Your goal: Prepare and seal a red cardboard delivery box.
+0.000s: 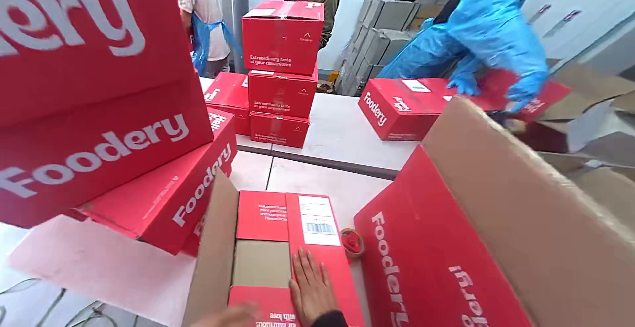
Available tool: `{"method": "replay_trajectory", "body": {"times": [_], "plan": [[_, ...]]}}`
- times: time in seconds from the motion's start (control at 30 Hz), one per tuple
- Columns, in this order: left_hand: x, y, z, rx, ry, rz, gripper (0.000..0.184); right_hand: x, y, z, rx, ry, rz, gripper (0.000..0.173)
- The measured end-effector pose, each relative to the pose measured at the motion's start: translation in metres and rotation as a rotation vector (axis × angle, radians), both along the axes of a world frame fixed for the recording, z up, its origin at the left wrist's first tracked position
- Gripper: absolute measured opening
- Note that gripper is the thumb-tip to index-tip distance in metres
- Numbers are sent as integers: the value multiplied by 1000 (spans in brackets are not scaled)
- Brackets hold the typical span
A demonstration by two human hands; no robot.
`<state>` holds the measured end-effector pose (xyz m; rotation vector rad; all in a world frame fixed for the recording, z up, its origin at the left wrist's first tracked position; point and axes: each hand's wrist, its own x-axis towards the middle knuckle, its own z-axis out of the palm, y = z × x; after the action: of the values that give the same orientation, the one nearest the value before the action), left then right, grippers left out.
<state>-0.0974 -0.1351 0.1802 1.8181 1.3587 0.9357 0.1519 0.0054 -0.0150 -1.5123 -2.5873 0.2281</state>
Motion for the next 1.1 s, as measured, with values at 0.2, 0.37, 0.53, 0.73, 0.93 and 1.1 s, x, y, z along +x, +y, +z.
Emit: {"method": "replay_trajectory", "body": {"times": [0.2, 0.37, 0.53, 0.73, 0.93, 1.1], "plan": [[-54, 41, -112, -142, -699, 832, 57, 8, -18, 5, -52, 7, -7, 58], [93, 73, -174, -281, 637, 457, 71, 23, -11, 14, -62, 162, -67, 48], [34, 99, -201, -153, 453, 414, 57, 73, 25, 6, -157, 290, -342, 55], [6, 150, -217, -188, -75, 495, 55, 72, 94, 14, -522, 377, -385, 95], [13, 155, -211, -161, 111, 535, 58, 66, 98, 9, -526, 315, -384, 102], [10, 163, -215, 94, 567, 322, 71, 66, 98, 1, -469, 341, -400, 99]]}}
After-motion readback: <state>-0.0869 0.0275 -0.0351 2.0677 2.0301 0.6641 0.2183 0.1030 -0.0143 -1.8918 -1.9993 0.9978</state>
